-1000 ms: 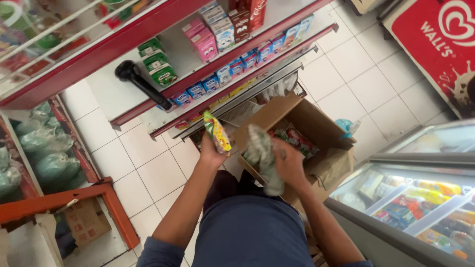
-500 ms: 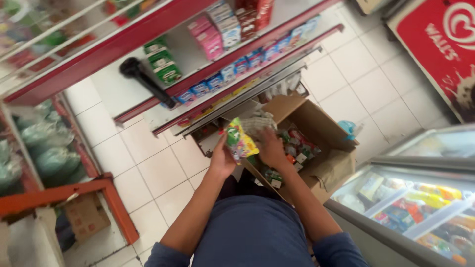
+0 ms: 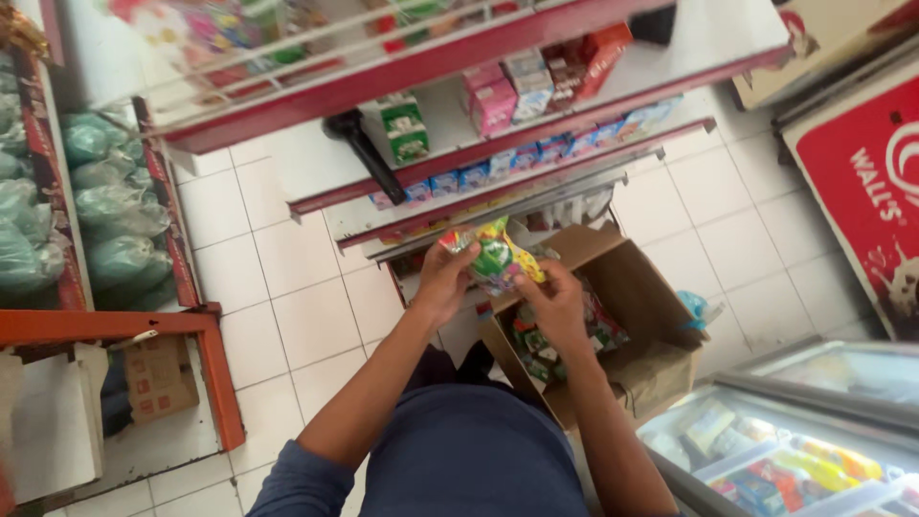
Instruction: The person repeatedly picks packaged snacks from a cardboard box, scans them with a handheld barcode scanner, and places them on a metal shelf. The person also wipes some packages with a cloth before arranging them on the shelf.
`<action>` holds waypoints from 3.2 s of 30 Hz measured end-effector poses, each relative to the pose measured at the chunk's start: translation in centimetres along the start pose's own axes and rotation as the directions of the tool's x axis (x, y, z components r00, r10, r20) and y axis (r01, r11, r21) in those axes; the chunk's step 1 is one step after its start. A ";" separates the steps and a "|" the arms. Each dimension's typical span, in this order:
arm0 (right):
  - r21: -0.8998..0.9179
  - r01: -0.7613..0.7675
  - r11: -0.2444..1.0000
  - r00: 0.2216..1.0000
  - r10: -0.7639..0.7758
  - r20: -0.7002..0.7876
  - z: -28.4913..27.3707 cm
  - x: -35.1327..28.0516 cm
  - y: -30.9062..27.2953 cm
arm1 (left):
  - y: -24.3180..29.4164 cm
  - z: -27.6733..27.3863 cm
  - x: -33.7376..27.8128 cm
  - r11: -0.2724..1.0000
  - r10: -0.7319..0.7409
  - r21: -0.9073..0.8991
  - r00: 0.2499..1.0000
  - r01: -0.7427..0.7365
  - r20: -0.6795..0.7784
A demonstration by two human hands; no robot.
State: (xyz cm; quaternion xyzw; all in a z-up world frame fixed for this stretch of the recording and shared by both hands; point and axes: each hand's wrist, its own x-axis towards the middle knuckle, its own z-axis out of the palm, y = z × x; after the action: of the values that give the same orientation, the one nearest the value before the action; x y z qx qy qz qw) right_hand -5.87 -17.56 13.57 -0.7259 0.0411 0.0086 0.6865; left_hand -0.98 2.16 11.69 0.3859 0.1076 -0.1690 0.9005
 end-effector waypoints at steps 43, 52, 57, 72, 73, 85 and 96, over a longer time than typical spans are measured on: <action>-0.537 0.651 0.537 0.546 -0.822 -0.160 8.1 14.5 -29.7 | 29.2 14.2 -3.1 -0.632 0.587 0.565 0.148 -0.530 0.796; -0.731 0.555 0.397 0.472 -0.874 -0.117 9.1 17.0 -30.0 | 29.2 15.0 -1.4 -0.745 0.539 0.578 0.210 -0.334 0.816; -0.757 0.528 0.385 0.508 -0.857 -0.082 8.5 16.9 -29.4 | 29.1 15.2 -1.5 -0.747 0.525 0.585 0.260 -0.316 0.811; -0.825 0.517 0.227 0.504 -0.860 0.079 8.4 14.8 -29.2 | 28.6 14.8 -2.1 -0.738 0.531 0.587 0.251 -0.331 0.809; -0.831 0.504 0.236 0.536 -0.840 0.086 8.2 14.9 -29.4 | 28.6 14.8 -2.0 -0.741 0.530 0.583 0.242 -0.332 0.812; -0.738 0.607 0.296 0.544 -0.832 0.114 7.5 15.3 -29.3 | 28.7 14.5 -2.2 -0.670 0.560 0.622 0.274 -0.405 0.782; -0.823 0.519 0.230 0.590 -0.793 0.151 7.8 15.5 -29.4 | 28.5 14.5 -2.0 -0.687 0.558 0.657 0.355 -0.310 0.750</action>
State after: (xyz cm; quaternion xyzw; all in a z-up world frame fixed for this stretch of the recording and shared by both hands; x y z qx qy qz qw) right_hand 12.00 -8.89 41.30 -0.8868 -0.1775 -0.3777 0.1984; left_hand 9.17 10.36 40.98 0.8783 -0.2212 0.3952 0.1533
